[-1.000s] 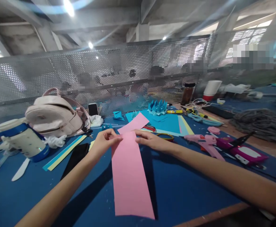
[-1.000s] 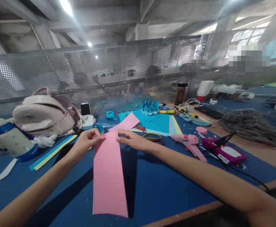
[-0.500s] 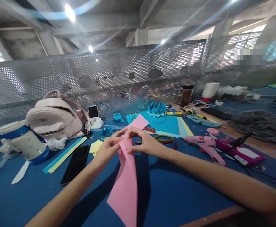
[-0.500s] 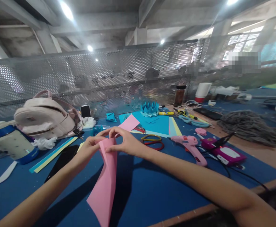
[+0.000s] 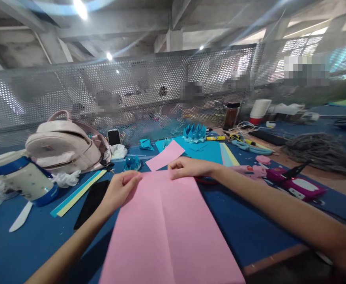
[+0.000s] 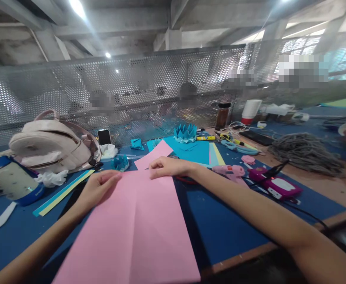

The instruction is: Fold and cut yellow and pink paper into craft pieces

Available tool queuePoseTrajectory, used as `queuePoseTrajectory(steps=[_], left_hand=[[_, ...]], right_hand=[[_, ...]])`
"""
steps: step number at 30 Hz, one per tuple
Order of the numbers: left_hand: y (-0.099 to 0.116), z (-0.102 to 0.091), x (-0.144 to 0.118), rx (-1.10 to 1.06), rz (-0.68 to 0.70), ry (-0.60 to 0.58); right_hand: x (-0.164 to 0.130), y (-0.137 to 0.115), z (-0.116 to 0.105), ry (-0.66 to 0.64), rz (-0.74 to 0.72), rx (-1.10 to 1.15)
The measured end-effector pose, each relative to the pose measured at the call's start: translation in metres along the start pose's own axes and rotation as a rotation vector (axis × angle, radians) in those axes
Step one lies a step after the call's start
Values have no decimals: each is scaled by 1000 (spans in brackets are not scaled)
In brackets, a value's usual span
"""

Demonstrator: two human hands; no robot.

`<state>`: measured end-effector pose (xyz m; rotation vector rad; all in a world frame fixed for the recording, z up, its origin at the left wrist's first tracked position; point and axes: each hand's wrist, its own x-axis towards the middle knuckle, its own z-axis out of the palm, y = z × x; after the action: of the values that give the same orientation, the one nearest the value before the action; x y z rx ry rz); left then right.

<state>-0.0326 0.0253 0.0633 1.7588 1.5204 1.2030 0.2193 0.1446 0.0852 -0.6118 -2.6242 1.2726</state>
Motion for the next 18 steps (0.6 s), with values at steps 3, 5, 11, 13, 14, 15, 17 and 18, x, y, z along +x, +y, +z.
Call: queuePoseTrajectory(steps=[3,5,11,13,14,15,17,18], left_hand=[[-24,6,2,43,29,-112],[-32,10,5,57,41,-172],[-35,30,22,101,46,-223],[-36,39,25,94,44,-223],[-37,43,25,84,43,-219],[-38,47,25,72,41,-211],[-42,53,22,43,37,-187],[-44,55,20,29,32,-172]], right_hand=[[9,20,5,28,13,-134],[12,24,8,21,15,-169],[19,18,17,21,14,-263],[21,17,24,76,20,-277],[22,16,29,112,23,-280],[24,17,34,147,25,-279],[26,19,44,196,24,-262],[27,21,48,206,20,-243]])
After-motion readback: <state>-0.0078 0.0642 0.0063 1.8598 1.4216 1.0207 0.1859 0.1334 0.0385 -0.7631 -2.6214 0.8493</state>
